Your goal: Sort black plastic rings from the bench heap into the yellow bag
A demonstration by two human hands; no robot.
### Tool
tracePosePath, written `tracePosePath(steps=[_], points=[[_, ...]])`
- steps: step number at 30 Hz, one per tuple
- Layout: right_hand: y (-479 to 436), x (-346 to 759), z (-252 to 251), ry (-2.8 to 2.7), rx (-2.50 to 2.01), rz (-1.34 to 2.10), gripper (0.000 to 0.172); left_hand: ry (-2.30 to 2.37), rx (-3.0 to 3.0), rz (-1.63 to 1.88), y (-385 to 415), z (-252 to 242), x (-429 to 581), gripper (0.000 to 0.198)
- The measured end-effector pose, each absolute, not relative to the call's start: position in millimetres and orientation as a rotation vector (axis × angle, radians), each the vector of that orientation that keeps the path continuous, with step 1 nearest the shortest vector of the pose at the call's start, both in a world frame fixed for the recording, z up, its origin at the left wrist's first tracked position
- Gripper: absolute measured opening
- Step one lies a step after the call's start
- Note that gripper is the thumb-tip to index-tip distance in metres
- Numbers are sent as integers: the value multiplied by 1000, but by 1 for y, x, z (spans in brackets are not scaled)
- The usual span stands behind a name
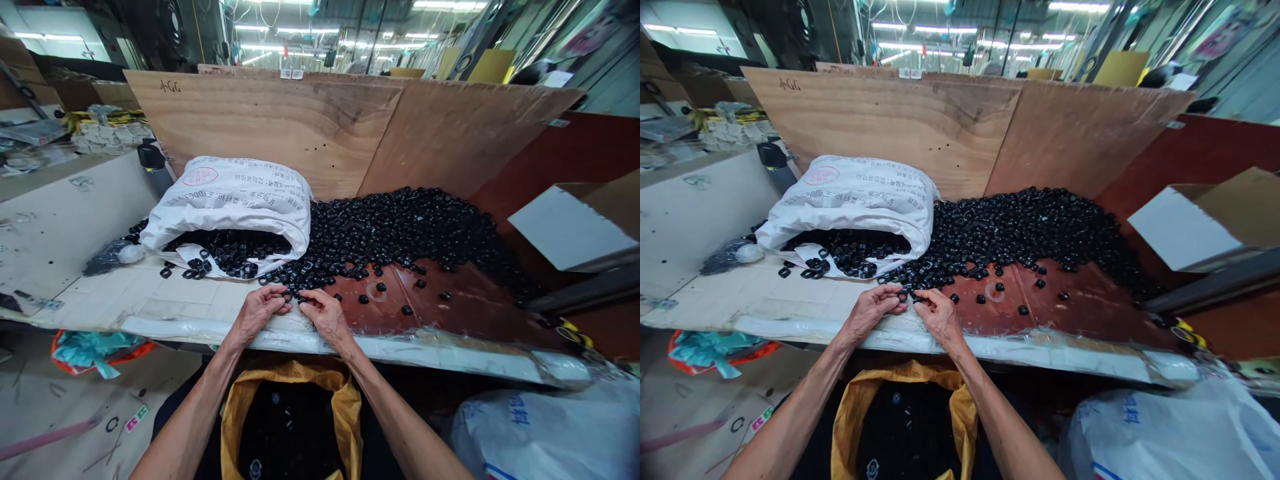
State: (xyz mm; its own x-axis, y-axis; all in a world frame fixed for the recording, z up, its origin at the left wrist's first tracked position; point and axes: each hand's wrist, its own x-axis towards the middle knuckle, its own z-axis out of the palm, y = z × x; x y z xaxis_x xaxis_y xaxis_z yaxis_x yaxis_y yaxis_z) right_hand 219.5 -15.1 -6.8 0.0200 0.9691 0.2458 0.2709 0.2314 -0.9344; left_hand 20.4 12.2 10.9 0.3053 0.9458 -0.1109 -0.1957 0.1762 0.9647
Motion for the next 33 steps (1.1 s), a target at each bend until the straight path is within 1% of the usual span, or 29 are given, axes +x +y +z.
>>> tracePosePath(steps=[5, 8, 14, 17, 21, 23, 27, 33], points=[[-15, 218, -6, -1525, -1182, 873, 24, 905, 1219, 906, 11, 13, 23, 33], [-15, 219, -7, -1534, -1152, 904, 22, 952, 1265, 887, 10, 14, 23, 33], [-17, 220, -4, -1542, -1095, 923, 22, 945, 1503, 1010, 9, 12, 25, 37], [-19, 219, -3, -1549, -1066, 944, 19, 1020, 1612, 1002, 9, 11, 25, 32], [-20, 217, -3, -1365, -1128, 1042, 28, 1059, 1634, 956, 7, 15, 25, 28], [-20, 217, -2, -1336, -1148, 1005, 27, 1038, 1553, 919, 6, 18, 25, 29], [-21, 216, 0, -1461, -1074, 869, 16, 943, 1432, 910, 5, 18, 24, 27], [-23, 214, 4, -1530, -1151, 746, 14, 934, 1447, 917, 5, 16, 25, 27]])
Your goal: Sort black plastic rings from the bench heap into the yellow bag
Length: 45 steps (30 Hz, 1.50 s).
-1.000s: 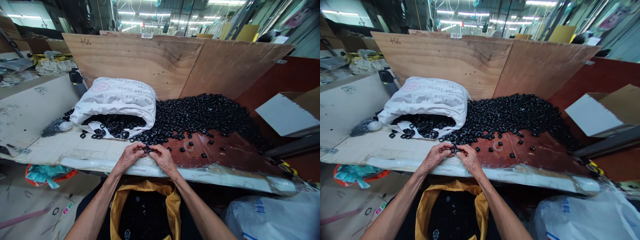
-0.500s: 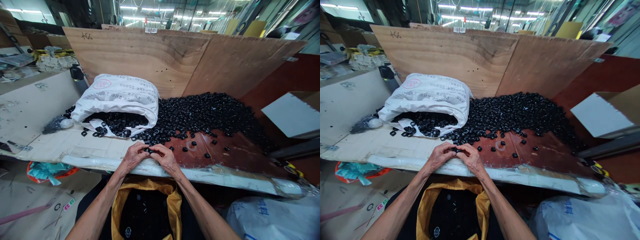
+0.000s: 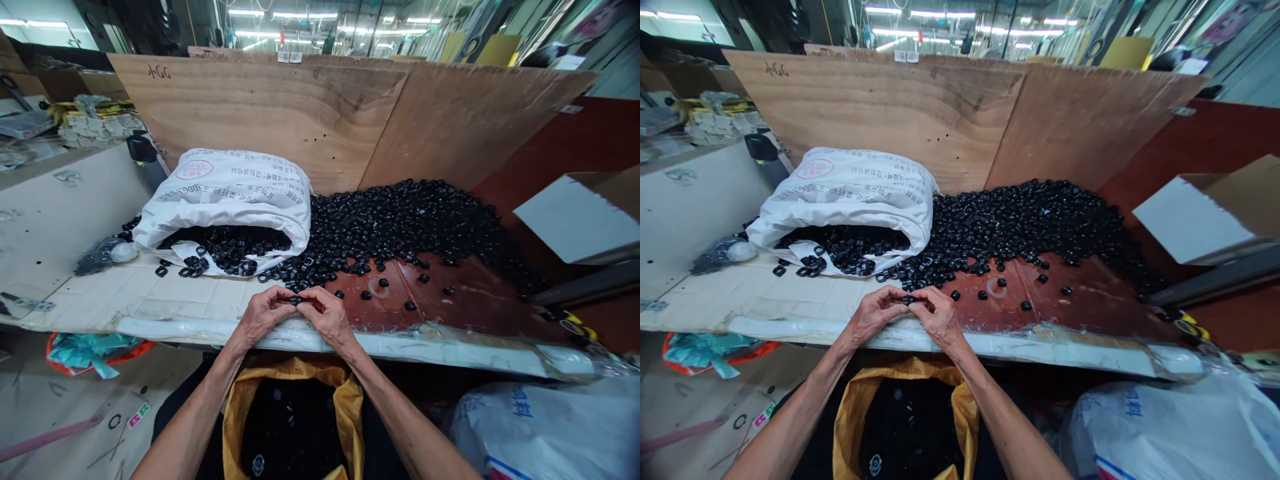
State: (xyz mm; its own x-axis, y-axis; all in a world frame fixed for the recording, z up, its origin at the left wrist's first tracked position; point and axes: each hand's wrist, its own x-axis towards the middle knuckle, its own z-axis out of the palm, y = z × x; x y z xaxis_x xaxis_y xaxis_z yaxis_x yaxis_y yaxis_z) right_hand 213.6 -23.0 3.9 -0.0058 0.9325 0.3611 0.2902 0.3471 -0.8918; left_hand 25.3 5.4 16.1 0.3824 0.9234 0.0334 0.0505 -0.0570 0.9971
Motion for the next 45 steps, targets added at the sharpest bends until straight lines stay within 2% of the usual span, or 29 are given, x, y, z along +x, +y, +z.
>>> tracePosePath(steps=[5, 9, 11, 17, 21, 22, 26, 30, 34, 37, 45], points=[[-23, 212, 5, -1575, -1209, 695, 14, 955, 1494, 910, 3, 14, 26, 28], [-22, 210, 3, -1680, -1290, 541, 39, 968, 1598, 925, 1, 13, 25, 26], [-21, 208, 2, -1724, -1308, 465, 45, 987, 1631, 920, 0, 14, 26, 27], [-26, 206, 9, -1621, -1278, 503, 23, 986, 1598, 910, 0, 14, 27, 27], [-29, 209, 12, -1688, -1158, 523, 19, 975, 1519, 941, 1, 11, 26, 28], [-29, 209, 11, -1691, -1185, 508, 20, 972, 1524, 943, 0, 10, 26, 28], [-27, 208, 6, -1710, -1341, 410, 46, 958, 1546, 942, 0, 10, 25, 27], [-30, 208, 9, -1702, -1258, 464, 27, 991, 1524, 958, 0, 10, 25, 27], [-32, 209, 11, -1745, -1272, 471, 31, 1024, 1529, 968, 1, 9, 24, 26], [-32, 209, 11, -1700, -1229, 526, 20, 1021, 1529, 972, 1, 6, 24, 26], [-33, 209, 15, -1680, -1149, 544, 14, 923, 1567, 957, 1, 12, 24, 24]])
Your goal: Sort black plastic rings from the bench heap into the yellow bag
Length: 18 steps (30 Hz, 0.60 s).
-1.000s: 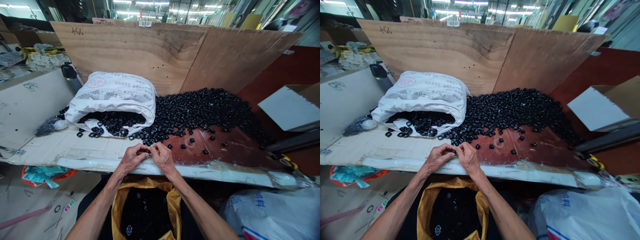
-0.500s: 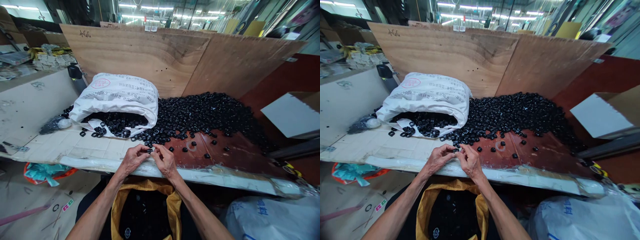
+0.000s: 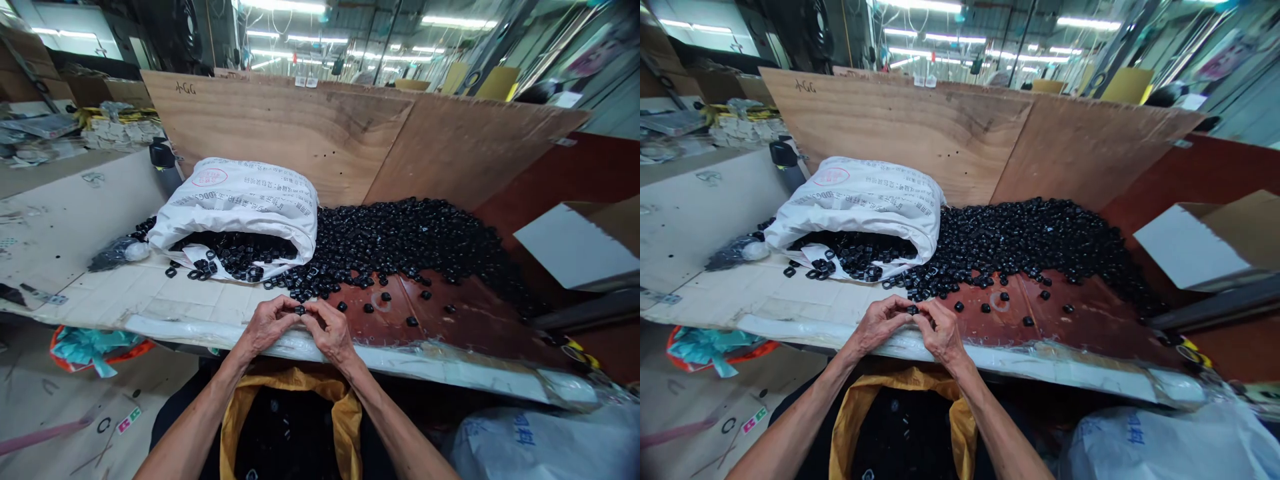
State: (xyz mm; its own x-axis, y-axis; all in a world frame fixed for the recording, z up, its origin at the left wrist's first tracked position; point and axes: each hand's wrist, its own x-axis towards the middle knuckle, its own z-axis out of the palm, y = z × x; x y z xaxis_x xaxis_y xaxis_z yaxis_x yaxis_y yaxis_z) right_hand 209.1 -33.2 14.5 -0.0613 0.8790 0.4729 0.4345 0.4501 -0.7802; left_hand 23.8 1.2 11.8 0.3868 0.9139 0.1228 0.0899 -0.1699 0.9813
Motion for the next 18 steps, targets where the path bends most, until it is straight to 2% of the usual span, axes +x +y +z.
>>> tracePosePath(steps=[3, 8, 10, 13, 14, 16, 18], points=[[-42, 204, 15, -1631, -1215, 642, 14, 941, 1653, 948, -10, 14, 24, 21], [-73, 187, 13, -1308, -1398, 1120, 20, 1046, 1922, 1008, -54, 14, 16, 22], [-80, 189, 13, -1305, -1461, 1182, 26, 979, 2029, 896, -66, 20, 9, 19], [-74, 211, 12, -1410, -1584, 826, 25, 969, 2064, 681, -56, 30, 4, 11], [-68, 222, 11, -1423, -1622, 616, 21, 1046, 2047, 709, -45, 31, 6, 12], [-53, 246, 6, -1428, -1678, 256, 25, 1244, 2026, 872, -19, 30, 14, 20], [-39, 263, -2, -1522, -1670, 125, 29, 1322, 2082, 958, 6, 24, 25, 30]])
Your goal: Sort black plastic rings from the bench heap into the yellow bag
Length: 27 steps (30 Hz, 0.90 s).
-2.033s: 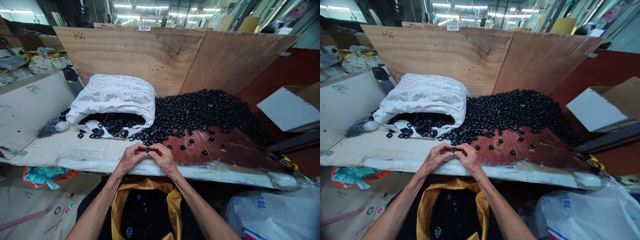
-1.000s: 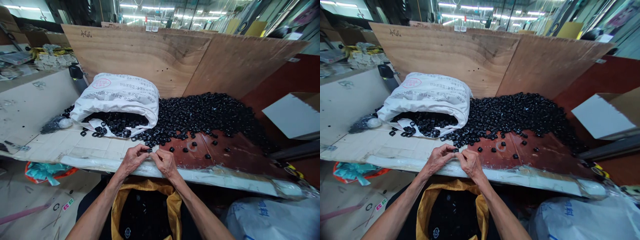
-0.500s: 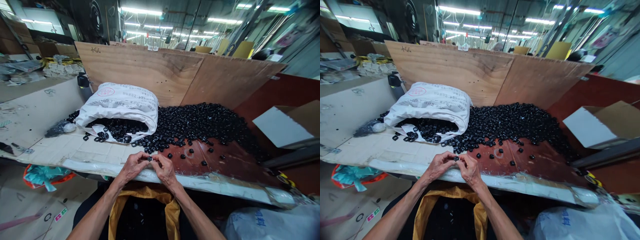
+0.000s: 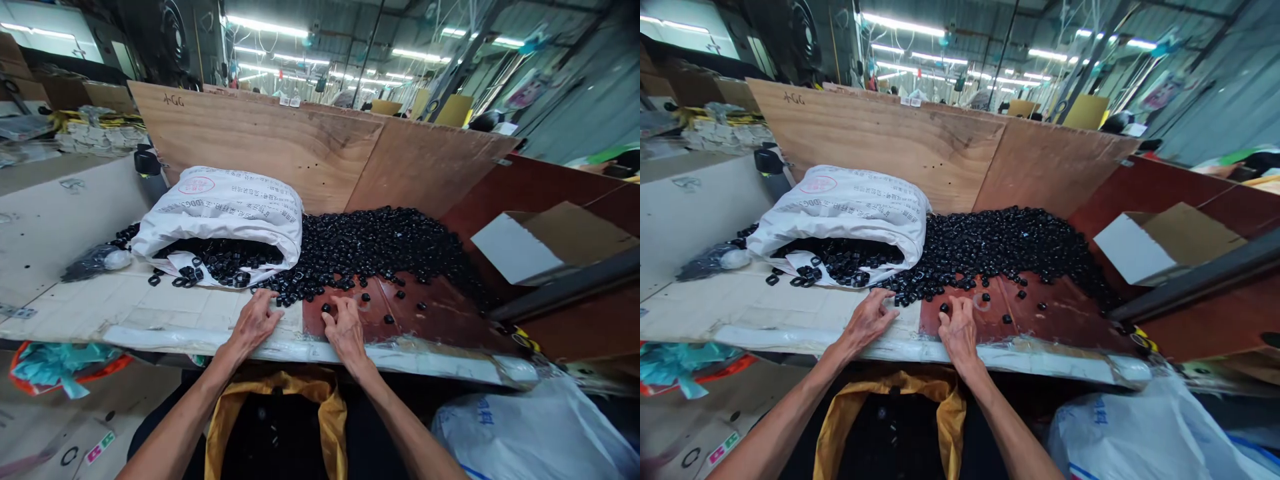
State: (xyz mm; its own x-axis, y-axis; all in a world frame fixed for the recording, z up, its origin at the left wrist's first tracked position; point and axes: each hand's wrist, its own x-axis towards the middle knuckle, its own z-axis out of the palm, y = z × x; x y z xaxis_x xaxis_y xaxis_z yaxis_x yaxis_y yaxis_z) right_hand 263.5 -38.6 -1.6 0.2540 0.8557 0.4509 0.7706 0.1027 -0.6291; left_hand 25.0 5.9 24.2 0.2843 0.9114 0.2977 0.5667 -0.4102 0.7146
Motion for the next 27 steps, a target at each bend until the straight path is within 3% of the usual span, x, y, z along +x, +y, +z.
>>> tracePosePath(steps=[5, 10, 17, 23, 27], points=[[-22, 261, -14, -1745, -1548, 198, 18, 1284, 2168, 924, 28, 11, 38, 29], [-24, 232, -9, -1667, -1372, 471, 4, 1150, 1682, 935, 11, 13, 25, 24], [-21, 213, 0, -1447, -1211, 747, 19, 866, 1045, 1029, 8, 15, 14, 40], [-20, 208, 2, -1332, -1034, 987, 23, 862, 1014, 1019, 6, 21, 15, 37], [-23, 206, 2, -1353, -1091, 891, 24, 933, 1112, 1007, 6, 20, 15, 35]])
